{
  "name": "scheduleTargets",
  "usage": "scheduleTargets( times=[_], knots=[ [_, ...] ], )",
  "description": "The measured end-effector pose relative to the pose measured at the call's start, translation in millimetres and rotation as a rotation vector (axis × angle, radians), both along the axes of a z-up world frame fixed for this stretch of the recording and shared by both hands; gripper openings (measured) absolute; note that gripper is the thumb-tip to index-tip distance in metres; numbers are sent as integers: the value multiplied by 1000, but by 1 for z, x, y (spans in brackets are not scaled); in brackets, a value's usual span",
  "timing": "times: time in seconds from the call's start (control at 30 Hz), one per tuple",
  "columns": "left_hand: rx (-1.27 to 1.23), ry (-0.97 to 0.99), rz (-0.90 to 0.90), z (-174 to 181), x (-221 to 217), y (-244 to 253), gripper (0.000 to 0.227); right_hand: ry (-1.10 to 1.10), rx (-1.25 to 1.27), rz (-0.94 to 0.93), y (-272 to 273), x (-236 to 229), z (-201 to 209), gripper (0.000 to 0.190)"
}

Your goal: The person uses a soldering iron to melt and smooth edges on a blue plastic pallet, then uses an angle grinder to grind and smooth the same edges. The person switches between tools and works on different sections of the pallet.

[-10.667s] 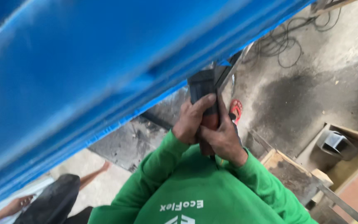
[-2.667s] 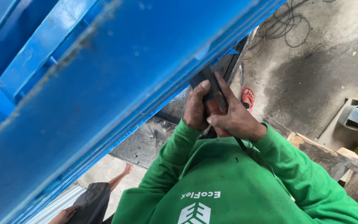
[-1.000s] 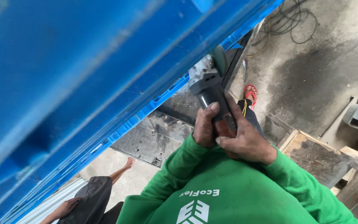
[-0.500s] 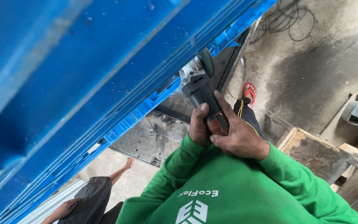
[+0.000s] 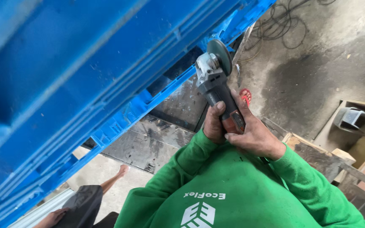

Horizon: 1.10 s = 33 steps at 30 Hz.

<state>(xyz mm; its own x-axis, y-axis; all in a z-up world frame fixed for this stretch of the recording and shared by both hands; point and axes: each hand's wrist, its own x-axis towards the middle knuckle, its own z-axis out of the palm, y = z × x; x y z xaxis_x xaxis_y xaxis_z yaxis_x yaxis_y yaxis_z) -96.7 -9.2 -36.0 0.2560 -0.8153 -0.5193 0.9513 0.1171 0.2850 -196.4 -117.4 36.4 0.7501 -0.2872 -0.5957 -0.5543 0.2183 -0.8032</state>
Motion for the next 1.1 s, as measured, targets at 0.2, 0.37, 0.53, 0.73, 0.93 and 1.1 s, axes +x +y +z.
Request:
scheduleTargets(
  times=[0.2,0.37,0.53,0.73,0.93,1.1],
  knots=[
    [117,-263,-61,12,-36,17,73,-158,138,-27,5,-55,-11,115],
    [4,-206,-39,29,-55,15,63,-149,195,55,-14,-82,-12,120],
    [-137,-481,247,46,-67,12,55,-196,543,213,-39,-67,-4,125],
    [418,-654,399,63,-61,10,53,-315,274,510,-44,-16,-8,118],
    [486,-530,553,69,-31,27,52,-374,-45,651,-12,44,13,114],
    [99,-246,699,67,-15,53,53,-306,-74,720,13,75,27,113]
  ],
)
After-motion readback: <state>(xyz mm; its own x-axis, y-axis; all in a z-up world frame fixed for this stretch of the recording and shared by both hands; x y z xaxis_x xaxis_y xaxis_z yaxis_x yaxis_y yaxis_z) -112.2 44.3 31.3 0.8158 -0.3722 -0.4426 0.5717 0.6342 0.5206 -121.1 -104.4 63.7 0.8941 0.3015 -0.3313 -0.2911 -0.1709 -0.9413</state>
